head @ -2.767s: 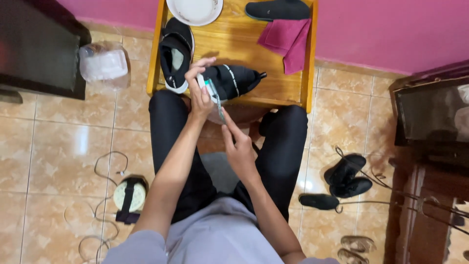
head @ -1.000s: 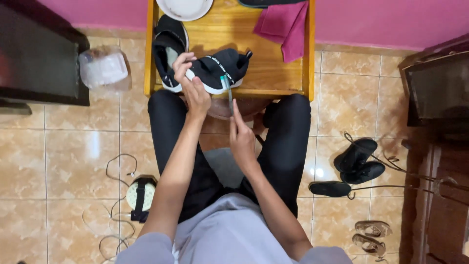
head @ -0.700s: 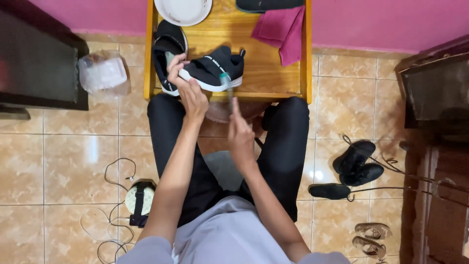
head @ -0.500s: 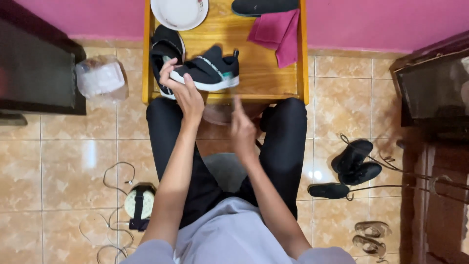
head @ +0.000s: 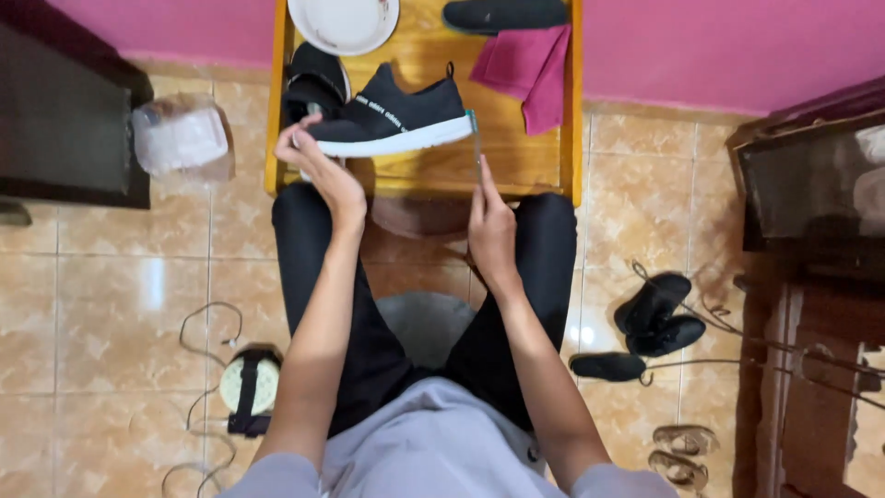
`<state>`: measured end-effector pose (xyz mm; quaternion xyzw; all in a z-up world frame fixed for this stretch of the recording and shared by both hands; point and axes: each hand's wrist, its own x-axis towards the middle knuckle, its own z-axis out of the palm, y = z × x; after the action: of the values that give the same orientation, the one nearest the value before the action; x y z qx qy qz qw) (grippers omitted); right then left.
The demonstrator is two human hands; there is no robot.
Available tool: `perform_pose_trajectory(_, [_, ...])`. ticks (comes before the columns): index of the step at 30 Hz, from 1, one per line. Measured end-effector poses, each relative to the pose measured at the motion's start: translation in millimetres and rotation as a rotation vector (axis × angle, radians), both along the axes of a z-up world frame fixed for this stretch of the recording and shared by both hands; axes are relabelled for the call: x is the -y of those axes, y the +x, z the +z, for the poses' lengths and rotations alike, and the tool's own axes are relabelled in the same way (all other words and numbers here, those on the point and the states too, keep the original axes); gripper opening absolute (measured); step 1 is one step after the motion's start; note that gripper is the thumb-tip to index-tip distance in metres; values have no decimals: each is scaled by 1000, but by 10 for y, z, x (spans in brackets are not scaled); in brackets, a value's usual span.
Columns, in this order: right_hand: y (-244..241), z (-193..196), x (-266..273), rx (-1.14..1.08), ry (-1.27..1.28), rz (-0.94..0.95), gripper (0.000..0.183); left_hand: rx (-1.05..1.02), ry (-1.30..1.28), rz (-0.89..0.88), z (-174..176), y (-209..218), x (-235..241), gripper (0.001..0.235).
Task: The person sits on a low stool and cleans a black sneaker using a toothbrush. They scrub the white sole and the black upper of the shoe, rotating it to access different areas. A second shoe, a plate, and a cloth are visible on the wooden table in front of them.
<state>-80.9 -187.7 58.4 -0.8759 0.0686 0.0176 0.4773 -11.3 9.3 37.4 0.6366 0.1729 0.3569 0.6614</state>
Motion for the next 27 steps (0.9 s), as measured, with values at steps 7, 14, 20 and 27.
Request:
perform_pose_trajectory(7, [383,-178,229,66,64,12,47,-107,11,-117,-468,132,245,22])
perform_pose_trajectory(14, [270,-56,-108,144,74,73,48,-167,-49,-176,-655,135,264,24])
perform_pose_trajectory(20, [297,-254,-62,117,3,25,47,-169,-27,-216,-622,96,236,23])
perform_pose_trajectory(27, [480,-430,155,115,-10,-25,47,-156,-3,-222,-873,216,159,23])
